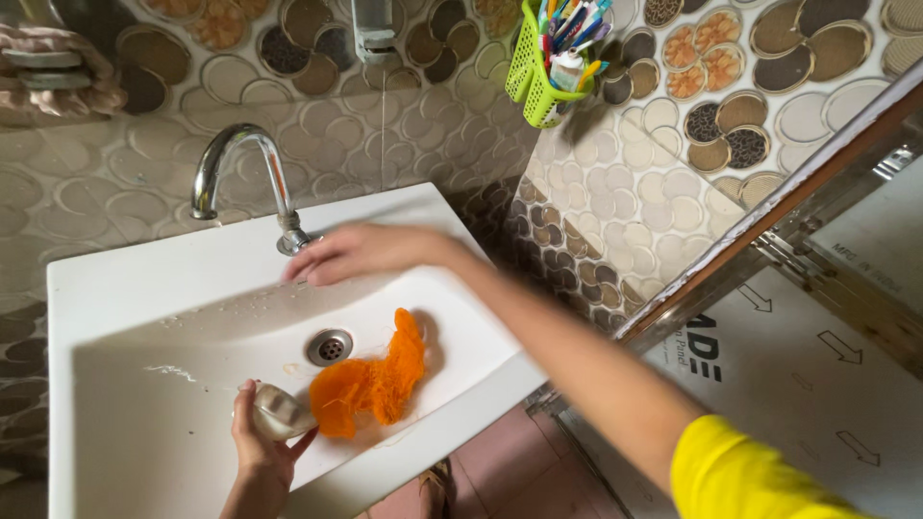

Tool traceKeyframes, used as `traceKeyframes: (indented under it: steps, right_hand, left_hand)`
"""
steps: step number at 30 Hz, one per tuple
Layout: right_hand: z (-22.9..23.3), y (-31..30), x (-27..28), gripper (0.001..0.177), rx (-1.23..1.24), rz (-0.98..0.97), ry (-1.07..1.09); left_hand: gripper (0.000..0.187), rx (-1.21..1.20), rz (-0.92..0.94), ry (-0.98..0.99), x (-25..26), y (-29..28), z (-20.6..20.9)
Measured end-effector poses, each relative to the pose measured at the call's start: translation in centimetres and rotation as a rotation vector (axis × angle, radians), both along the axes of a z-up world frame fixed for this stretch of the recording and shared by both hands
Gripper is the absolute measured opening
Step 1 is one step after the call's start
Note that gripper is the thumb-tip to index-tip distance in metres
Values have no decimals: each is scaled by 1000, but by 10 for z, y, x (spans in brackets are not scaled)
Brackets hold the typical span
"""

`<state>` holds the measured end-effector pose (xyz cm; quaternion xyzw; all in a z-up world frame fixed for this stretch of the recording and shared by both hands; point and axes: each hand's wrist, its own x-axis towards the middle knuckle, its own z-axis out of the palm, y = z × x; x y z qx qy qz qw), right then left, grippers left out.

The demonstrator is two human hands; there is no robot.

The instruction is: The person washes a soap dish and a sponge in a bathroom sink, using running water and their hands to scrub the items.

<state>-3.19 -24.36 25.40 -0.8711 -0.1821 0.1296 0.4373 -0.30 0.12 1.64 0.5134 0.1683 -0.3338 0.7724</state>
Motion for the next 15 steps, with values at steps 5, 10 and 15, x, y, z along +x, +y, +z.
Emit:
traceKeyframes:
  steps: [5, 10, 15]
  right_hand:
    - [-163, 72, 5, 81, -881, -361, -132]
    - [-250, 84, -34, 84, -901, -281, 256]
    - [-264, 61, -68, 30, -902, -250, -28]
  left_hand:
    - [75, 23, 4, 11, -1, 1, -1]
    - [80, 55, -4, -1, 0, 4, 1]
    - [83, 43, 0, -2, 0, 5, 2]
